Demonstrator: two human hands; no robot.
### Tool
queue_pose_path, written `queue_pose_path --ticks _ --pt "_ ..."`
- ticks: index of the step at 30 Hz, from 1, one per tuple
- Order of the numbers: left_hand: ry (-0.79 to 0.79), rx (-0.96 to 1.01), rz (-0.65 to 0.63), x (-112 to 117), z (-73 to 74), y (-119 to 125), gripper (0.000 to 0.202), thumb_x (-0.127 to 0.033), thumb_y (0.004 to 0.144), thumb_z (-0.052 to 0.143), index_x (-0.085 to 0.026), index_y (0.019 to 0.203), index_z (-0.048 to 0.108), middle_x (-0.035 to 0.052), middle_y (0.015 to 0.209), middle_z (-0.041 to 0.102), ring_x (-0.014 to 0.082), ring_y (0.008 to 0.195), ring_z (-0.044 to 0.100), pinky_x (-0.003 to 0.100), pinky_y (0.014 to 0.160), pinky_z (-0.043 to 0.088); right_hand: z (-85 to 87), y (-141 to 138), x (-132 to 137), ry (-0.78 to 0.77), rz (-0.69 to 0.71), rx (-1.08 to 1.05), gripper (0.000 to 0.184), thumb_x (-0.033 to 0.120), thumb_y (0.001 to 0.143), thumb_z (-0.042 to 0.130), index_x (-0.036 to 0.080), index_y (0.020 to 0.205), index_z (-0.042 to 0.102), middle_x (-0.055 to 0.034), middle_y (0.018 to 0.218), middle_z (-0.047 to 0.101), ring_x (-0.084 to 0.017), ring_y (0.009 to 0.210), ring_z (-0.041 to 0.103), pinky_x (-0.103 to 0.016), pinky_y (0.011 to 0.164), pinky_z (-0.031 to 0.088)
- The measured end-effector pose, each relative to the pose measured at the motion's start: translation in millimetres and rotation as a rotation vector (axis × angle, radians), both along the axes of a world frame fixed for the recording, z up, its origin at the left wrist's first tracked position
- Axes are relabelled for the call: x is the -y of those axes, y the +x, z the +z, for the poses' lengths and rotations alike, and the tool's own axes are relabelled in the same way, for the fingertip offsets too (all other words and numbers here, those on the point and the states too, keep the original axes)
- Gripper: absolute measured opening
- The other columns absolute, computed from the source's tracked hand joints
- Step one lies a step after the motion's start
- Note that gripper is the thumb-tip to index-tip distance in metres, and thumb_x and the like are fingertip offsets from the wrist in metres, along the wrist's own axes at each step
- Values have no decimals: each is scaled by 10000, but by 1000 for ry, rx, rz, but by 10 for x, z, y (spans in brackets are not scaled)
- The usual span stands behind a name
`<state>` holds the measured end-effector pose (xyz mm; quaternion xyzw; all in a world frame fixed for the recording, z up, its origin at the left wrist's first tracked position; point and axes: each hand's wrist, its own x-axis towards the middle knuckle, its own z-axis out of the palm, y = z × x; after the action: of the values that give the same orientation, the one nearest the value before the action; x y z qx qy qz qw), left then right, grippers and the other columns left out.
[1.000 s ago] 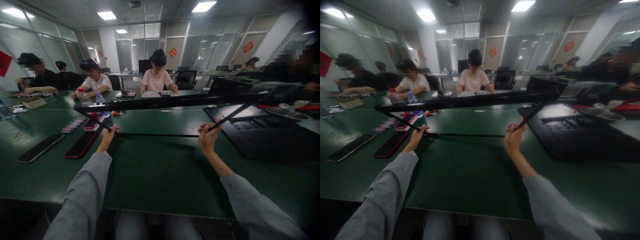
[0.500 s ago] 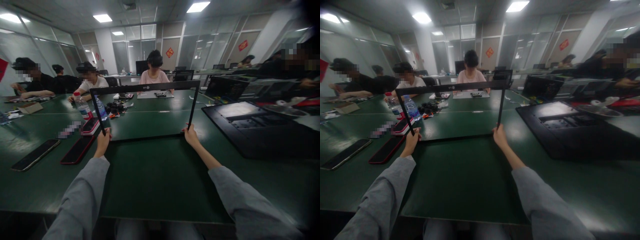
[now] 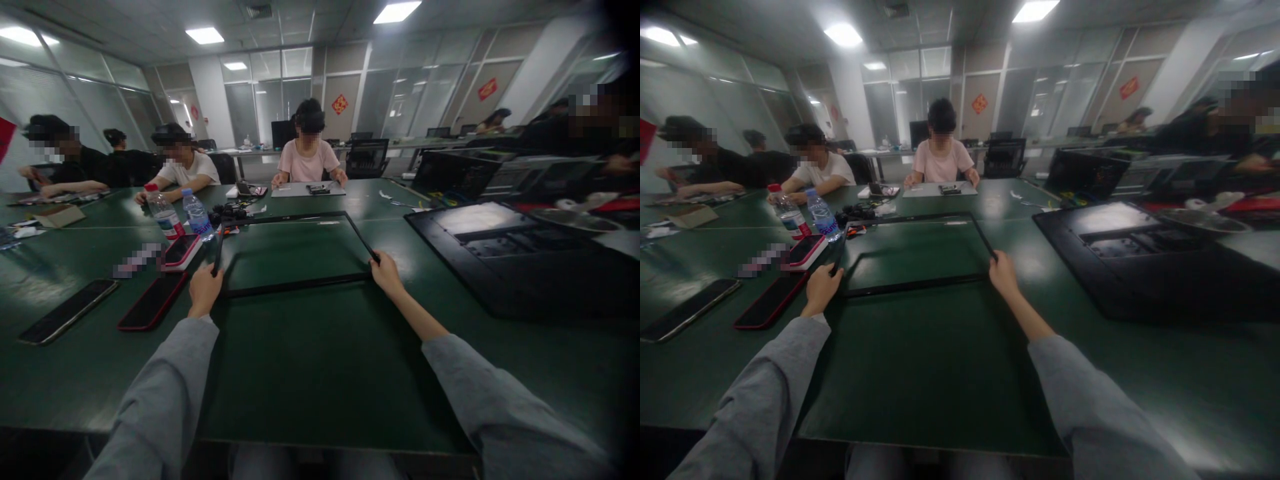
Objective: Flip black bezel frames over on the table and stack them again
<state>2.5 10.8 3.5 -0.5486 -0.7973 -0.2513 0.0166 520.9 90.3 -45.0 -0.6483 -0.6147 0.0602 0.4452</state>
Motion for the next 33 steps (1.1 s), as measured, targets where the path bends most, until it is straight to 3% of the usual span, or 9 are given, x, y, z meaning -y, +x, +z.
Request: queue_pose_path --ticks 12,33 --pt "-94 -54 -11 -8 -58 -54 448 -457 944 513 -199 1254 708 142 1231 679 285 1117 644 353 883 506 -69 32 -9 -30 -41 250 401 172 817 484 91 1149 695 -205 1090 632 -338 1115 541 -515 1027 418" --pt "-108 -47 -19 51 15 18 451 -434 965 457 -188 1274 674 142 1307 629 296 1111 643 387 900 511 -109 66 -39 -15 -12 310 400 176 814 467 85 1137 684 -192 1060 629 -325 1109 542 -497 1041 403"
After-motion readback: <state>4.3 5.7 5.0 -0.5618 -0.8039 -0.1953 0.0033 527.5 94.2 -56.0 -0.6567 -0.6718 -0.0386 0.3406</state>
